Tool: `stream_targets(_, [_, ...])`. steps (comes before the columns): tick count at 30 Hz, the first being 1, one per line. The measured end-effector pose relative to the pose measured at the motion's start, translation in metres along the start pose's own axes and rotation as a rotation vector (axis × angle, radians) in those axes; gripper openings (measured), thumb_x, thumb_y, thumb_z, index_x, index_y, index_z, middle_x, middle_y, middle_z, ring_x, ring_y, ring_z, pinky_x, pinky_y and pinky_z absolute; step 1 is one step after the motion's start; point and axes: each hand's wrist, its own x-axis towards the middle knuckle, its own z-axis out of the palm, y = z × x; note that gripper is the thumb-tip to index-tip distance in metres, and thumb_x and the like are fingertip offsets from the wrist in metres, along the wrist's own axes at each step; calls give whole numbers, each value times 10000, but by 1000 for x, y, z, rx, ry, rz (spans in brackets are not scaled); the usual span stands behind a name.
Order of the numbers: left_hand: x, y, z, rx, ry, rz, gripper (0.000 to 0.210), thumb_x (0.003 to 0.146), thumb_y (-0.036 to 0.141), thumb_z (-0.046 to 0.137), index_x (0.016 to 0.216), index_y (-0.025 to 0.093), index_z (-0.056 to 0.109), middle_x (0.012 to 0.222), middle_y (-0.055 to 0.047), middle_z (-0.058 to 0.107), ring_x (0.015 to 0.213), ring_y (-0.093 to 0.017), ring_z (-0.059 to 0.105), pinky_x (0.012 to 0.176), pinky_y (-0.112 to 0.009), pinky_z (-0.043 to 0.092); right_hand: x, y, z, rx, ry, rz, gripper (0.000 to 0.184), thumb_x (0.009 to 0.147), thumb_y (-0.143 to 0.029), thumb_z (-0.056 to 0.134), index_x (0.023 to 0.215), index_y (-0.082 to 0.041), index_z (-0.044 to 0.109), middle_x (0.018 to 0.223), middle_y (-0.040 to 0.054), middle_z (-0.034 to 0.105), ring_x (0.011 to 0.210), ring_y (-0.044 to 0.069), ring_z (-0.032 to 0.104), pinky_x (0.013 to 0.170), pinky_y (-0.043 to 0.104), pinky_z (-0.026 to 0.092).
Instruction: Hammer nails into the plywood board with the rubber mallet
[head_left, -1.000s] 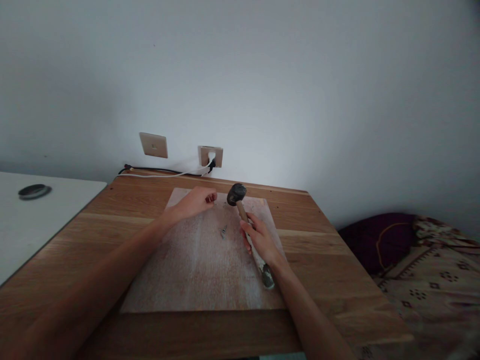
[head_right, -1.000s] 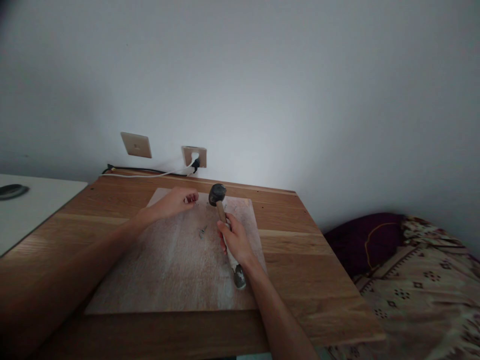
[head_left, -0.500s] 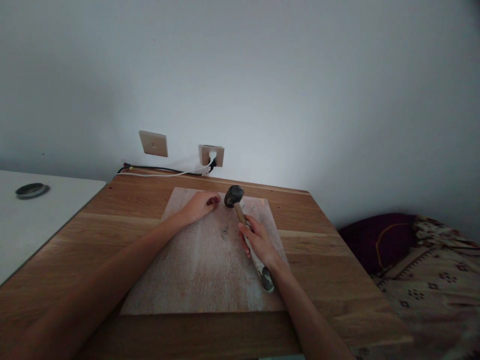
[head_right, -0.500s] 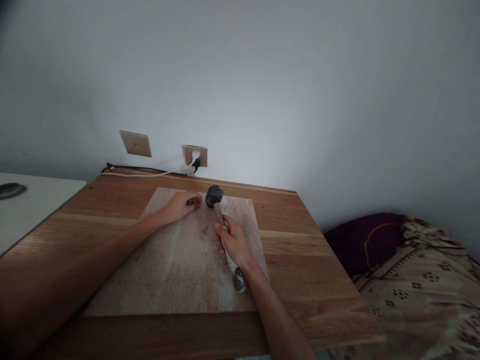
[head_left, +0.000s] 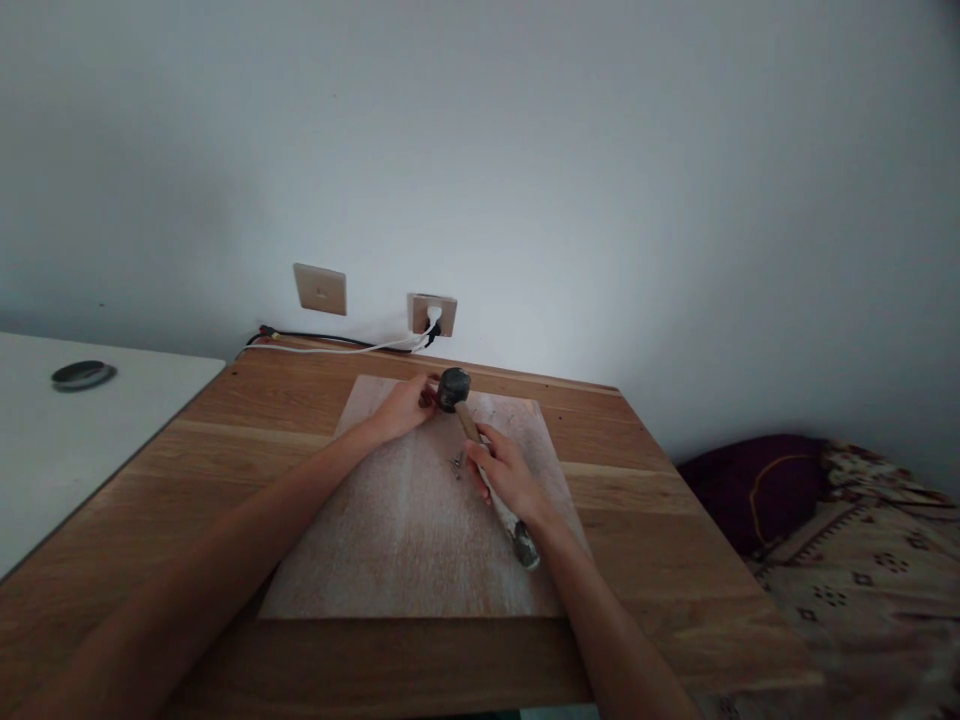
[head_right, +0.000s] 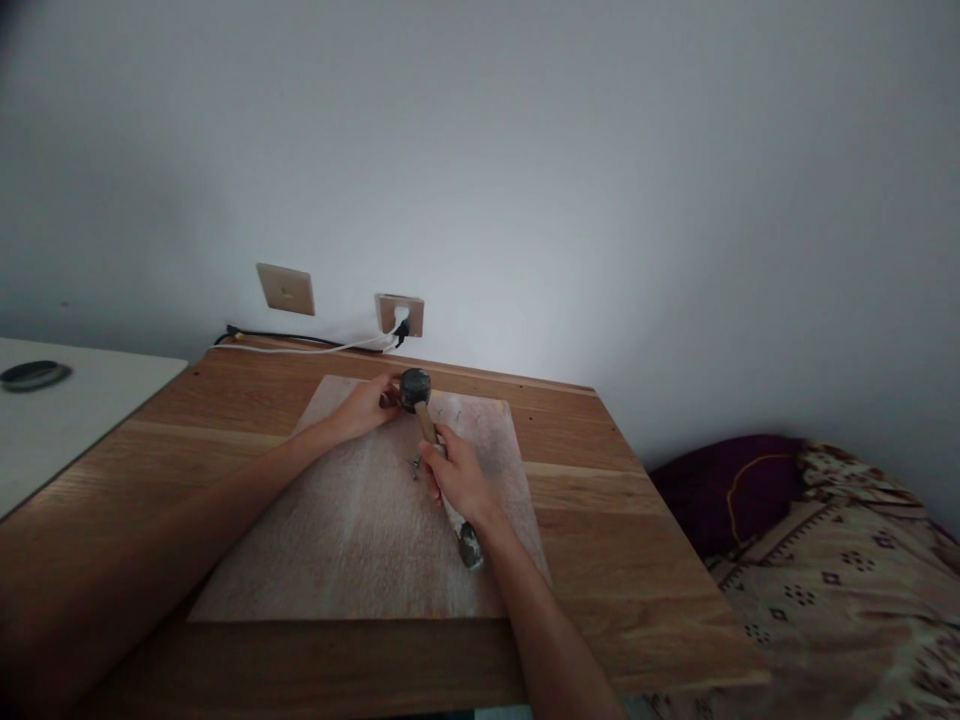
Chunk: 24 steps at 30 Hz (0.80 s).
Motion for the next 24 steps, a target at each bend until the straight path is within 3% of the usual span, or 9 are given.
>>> stream_targets(2, [1, 1, -9, 69, 21, 0, 366, 685, 154, 728, 1039, 170, 635, 941, -50, 706, 855, -219, 670, 767, -322, 520, 1, 6, 1, -4, -2, -4, 339, 893, -494, 575, 1071, -208, 536, 616, -79, 513, 372, 100, 440, 338, 240, 369])
stream_targets(4, [0, 6, -22, 162, -36, 21, 228, 683, 159, 707, 901, 175, 641, 904, -45, 683, 844, -214, 644, 751, -309, 495, 2, 9, 1, -5, 4, -13, 360, 891, -499, 576, 1093, -204, 536, 606, -82, 506, 369, 103, 437, 334, 243, 371])
stream_targets(6, [-3, 18, -32, 211, -221, 73, 88, 718, 150, 651, 797, 185, 633, 811, -20, 667, 785, -197, 631, 718, -290, 464, 2, 9, 0, -1, -2, -12, 355, 884, -497, 583, 1079, -204, 542, 597, -84, 502, 364, 102, 431, 329, 244, 371])
stream_targets(8, [-9, 35, -37, 230, -422, 163, 79, 754, 136, 609, 798, 191, 645, 772, -3, 668, 735, -182, 629, 691, -279, 445, 1, 6, -2, 23, 6, -7, 339, 873, -495, 589, 1051, -209, 550, 604, -81, 507, 361, 100, 430, 323, 244, 371])
stream_targets(10, [-18, 53, -33, 310, -491, 293, 105, 781, 128, 605, 840, 193, 662, 838, -16, 693, 775, -193, 646, 715, -289, 455, -1, 3, -4, 58, 49, -8, 333, 864, -495, 593, 1041, -215, 556, 617, -74, 516, 363, 101, 438, 320, 245, 372])
stream_targets(13, [-33, 69, -14, 482, -458, 489, 127, 849, 119, 605, 912, 194, 685, 959, -54, 728, 902, -222, 672, 817, -320, 481, -3, 2, -9, 102, 127, -21, 339, 857, -508, 602, 1036, -222, 560, 626, -69, 526, 364, 101, 440, 321, 247, 367])
stream_targets(18, [-47, 71, 16, 692, -370, 726, 218, 941, 43, 550, 959, 193, 707, 918, -56, 767, 897, -215, 700, 868, -347, 492, -4, 6, -14, 157, 169, -18, 353, 844, -519, 614, 1026, -223, 552, 608, -74, 518, 358, 99, 425, 319, 242, 338])
stream_targets(24, [-49, 70, 21, 804, -334, 823, 203, 914, 40, 628, 792, 189, 693, 859, -41, 761, 888, -223, 714, 836, -357, 514, -5, 4, -13, 164, 167, -4, 369, 811, -527, 625, 989, -218, 529, 619, -75, 520, 363, 98, 440, 310, 238, 354])
